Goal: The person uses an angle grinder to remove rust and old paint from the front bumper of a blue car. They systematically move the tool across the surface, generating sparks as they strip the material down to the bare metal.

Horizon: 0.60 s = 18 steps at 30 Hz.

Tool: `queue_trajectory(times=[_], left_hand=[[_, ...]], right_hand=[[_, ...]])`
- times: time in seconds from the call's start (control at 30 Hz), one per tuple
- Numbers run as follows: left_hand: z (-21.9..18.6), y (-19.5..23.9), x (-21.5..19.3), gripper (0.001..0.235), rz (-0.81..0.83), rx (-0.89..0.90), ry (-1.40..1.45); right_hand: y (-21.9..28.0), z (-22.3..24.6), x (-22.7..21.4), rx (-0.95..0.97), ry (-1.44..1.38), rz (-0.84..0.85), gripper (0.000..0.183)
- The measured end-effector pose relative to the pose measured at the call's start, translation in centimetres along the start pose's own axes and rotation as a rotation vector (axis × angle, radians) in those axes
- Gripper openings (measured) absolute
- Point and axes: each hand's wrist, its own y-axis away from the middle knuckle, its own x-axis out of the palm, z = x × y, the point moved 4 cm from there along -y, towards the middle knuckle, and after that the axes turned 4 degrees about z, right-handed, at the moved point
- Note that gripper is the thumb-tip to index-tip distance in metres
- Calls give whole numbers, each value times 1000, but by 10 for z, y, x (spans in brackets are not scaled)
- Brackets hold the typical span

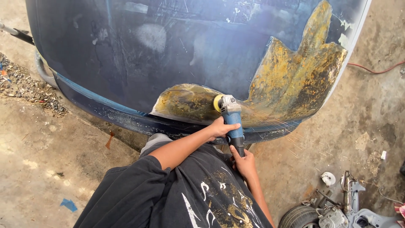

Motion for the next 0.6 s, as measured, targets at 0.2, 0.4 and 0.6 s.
queue_trajectory(times=[0.2,0.4,0.6], left_hand=[[-10,10,-21,86,-33,58,127],[-13,16,-33,84,-53,99,188],[-13,19,-47,85,-78,124,243]], right_hand=[[13,44,12,-10,112,41,42],[5,49,21,-32,116,68,43],[-3,55,29,-46,172,92,42]])
